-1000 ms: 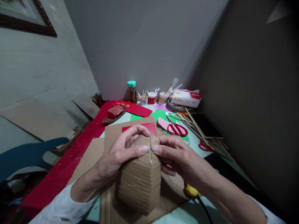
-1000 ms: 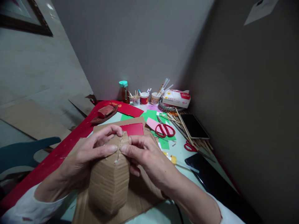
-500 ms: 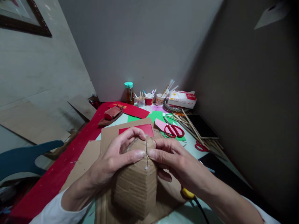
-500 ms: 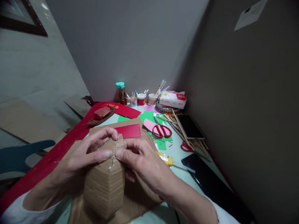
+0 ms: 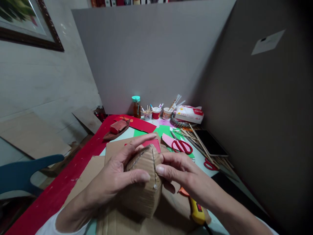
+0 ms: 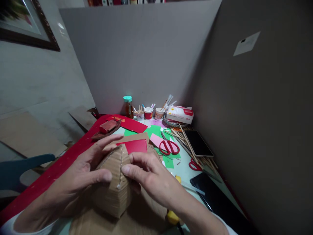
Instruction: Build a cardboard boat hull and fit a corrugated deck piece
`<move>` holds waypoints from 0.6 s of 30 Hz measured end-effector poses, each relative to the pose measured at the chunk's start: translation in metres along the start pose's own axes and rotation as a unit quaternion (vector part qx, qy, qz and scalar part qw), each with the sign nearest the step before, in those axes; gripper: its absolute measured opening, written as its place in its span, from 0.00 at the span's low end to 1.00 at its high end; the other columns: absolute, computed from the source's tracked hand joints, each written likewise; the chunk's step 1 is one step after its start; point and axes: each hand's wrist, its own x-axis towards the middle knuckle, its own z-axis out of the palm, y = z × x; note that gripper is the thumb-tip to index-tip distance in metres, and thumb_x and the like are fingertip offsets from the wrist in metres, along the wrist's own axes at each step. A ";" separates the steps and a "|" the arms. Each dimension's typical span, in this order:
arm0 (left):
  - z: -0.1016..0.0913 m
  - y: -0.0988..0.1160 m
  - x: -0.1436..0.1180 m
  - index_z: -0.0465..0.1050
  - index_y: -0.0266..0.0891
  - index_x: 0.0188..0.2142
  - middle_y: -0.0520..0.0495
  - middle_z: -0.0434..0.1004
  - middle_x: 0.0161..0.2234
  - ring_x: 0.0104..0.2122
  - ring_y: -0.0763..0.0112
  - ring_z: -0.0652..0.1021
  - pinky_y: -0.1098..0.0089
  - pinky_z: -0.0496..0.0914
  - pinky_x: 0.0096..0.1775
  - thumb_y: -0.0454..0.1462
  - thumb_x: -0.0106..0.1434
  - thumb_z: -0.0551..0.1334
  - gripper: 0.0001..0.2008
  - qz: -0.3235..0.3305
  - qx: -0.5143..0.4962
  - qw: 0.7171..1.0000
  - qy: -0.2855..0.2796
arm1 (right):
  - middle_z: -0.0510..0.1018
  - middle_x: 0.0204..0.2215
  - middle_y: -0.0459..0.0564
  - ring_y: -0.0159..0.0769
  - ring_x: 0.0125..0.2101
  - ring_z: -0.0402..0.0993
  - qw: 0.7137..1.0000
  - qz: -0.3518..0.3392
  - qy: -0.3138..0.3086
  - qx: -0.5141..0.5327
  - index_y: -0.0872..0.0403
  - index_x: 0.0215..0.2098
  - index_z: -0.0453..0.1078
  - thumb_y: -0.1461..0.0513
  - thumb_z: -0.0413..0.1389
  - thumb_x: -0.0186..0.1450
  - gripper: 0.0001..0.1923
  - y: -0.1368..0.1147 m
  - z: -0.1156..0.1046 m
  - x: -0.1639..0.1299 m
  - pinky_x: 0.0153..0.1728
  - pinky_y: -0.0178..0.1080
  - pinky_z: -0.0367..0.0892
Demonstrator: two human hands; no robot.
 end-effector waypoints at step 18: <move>-0.016 -0.003 -0.003 0.71 0.44 0.53 0.44 0.82 0.47 0.47 0.58 0.79 0.65 0.69 0.46 0.39 0.57 0.71 0.24 -0.059 -0.062 0.992 0.092 | 0.71 0.32 0.43 0.32 0.31 0.68 0.979 -0.091 0.170 0.060 0.52 0.38 0.66 0.56 0.62 0.64 0.11 0.023 -0.006 0.019 0.36 0.36 0.67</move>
